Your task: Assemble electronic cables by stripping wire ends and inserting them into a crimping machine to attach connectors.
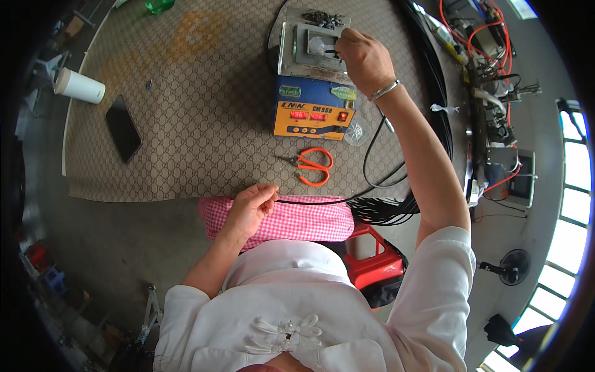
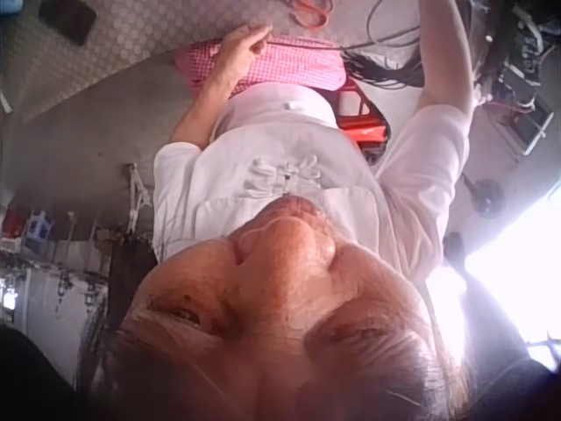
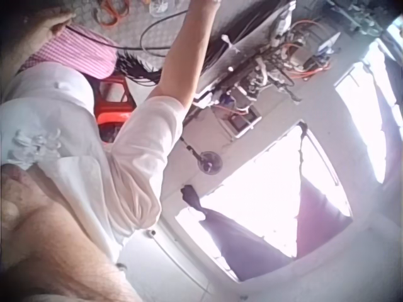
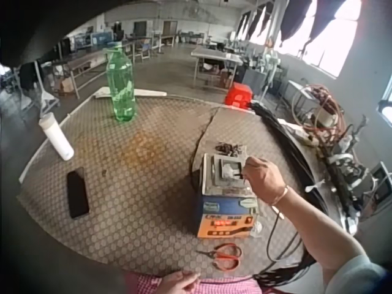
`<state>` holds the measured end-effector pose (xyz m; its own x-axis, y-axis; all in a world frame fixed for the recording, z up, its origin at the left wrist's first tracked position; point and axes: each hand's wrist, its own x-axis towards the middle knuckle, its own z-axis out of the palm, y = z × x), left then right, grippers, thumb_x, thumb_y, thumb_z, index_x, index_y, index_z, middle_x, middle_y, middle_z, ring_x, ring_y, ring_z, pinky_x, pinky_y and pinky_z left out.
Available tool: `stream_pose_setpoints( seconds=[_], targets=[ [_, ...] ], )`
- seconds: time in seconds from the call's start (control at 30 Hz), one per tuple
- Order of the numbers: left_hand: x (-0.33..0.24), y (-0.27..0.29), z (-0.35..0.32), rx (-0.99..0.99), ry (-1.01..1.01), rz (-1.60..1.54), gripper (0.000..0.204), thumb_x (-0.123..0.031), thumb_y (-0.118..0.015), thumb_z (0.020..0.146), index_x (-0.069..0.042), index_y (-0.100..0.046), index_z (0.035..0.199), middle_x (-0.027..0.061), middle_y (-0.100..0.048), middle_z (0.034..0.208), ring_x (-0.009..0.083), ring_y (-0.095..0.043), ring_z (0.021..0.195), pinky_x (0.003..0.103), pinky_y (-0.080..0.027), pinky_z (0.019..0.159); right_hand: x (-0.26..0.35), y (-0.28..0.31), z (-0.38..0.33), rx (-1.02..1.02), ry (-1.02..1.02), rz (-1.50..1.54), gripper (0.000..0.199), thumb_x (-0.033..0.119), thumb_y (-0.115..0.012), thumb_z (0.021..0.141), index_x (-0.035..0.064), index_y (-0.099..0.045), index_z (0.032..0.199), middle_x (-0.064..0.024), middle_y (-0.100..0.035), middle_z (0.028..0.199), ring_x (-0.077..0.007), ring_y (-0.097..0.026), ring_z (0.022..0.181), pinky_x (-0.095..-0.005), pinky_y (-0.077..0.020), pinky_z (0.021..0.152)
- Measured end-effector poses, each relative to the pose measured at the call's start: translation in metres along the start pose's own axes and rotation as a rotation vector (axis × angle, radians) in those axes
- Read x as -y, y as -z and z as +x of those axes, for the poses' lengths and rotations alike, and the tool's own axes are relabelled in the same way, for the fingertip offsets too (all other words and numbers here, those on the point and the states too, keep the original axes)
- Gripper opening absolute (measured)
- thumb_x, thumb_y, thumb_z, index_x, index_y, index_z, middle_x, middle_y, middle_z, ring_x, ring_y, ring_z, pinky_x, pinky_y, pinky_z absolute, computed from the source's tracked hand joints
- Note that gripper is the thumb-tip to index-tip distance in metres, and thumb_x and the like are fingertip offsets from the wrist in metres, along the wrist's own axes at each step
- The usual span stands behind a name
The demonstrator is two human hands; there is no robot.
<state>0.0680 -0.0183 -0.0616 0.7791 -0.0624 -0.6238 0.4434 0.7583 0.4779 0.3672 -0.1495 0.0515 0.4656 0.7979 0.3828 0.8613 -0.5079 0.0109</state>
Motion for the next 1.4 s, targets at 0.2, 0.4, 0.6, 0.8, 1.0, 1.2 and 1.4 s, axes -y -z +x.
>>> stream_pose_setpoints(
  seconds=[0.2,0.4,0.6,0.8,1.0,1.2,1.4],
  targets=[
    [-0.001,-0.001,0.000,-0.001,-0.005,0.014,0.015,-0.015,-0.057,0.084,-0.001,-0.060,0.089,0.0020,-0.057,0.073,0.0046,-0.046,0.057,0.018,-0.037,0.054,-0.002,0.006,-0.002,-0.018,-0.055,0.006,0.002,0.007,-0.057,0.074,0.0051,-0.056,0.074,-0.0055,-0.053,0.077,-0.0256,-0.056,0.073,-0.0353,-0.0463,0.063],
    [0.000,-0.001,0.000,-0.012,-0.005,0.010,0.013,-0.016,-0.059,0.083,-0.004,-0.060,0.087,0.0011,-0.057,0.073,0.0036,-0.046,0.056,0.017,-0.037,0.053,-0.001,0.018,-0.001,-0.016,-0.147,0.144,0.008,0.011,-0.060,0.074,0.0048,-0.062,0.078,-0.0067,-0.058,0.077,-0.0265,-0.058,0.071,-0.0350,-0.0467,0.063],
    [-0.001,-0.001,-0.001,-0.005,-0.006,0.010,0.013,-0.018,-0.061,0.082,-0.006,-0.060,0.086,0.0001,-0.058,0.072,0.0027,-0.046,0.055,0.016,-0.037,0.053,-0.005,0.014,-0.004,0.004,-0.187,0.189,0.010,0.012,-0.060,0.075,0.0055,-0.063,0.081,-0.0079,-0.060,0.078,-0.0266,-0.059,0.073,-0.0346,-0.0470,0.065],
    [0.000,0.001,0.000,0.006,-0.007,0.007,0.013,-0.018,-0.061,0.082,-0.005,-0.060,0.087,0.0003,-0.058,0.072,0.0026,-0.046,0.056,0.016,-0.037,0.053,-0.002,0.009,-0.001,0.073,-0.224,0.131,0.009,0.013,-0.059,0.076,0.0062,-0.063,0.080,-0.0078,-0.060,0.079,-0.0278,-0.059,0.075,-0.0363,-0.0468,0.066],
    [0.000,0.000,0.000,-0.007,0.003,0.005,0.016,-0.014,-0.055,0.085,0.000,-0.060,0.090,0.0031,-0.057,0.074,0.0053,-0.046,0.056,0.018,-0.038,0.054,-0.001,0.002,-0.003,0.049,-0.197,0.112,0.008,0.013,-0.059,0.076,0.0064,-0.062,0.079,-0.0068,-0.060,0.080,-0.0272,-0.059,0.076,-0.0363,-0.0470,0.066],
    [-0.001,0.001,0.001,0.008,0.006,-0.004,0.014,-0.017,-0.060,0.082,-0.004,-0.060,0.088,0.0008,-0.058,0.073,0.0025,-0.046,0.056,0.016,-0.037,0.053,0.001,-0.002,-0.004,0.042,-0.197,0.117,0.008,0.013,-0.059,0.075,0.0065,-0.063,0.079,-0.0061,-0.060,0.081,-0.0261,-0.059,0.076,-0.0353,-0.0473,0.066],
    [-0.001,0.001,0.000,0.005,0.008,-0.008,0.014,-0.016,-0.061,0.082,-0.004,-0.060,0.088,0.0012,-0.058,0.073,0.0029,-0.046,0.056,0.016,-0.037,0.053,-0.001,-0.004,-0.006,0.046,-0.205,0.125,0.008,0.013,-0.060,0.075,0.0063,-0.063,0.079,-0.0056,-0.059,0.080,-0.0260,-0.059,0.076,-0.0356,-0.0471,0.066]
  ],
)
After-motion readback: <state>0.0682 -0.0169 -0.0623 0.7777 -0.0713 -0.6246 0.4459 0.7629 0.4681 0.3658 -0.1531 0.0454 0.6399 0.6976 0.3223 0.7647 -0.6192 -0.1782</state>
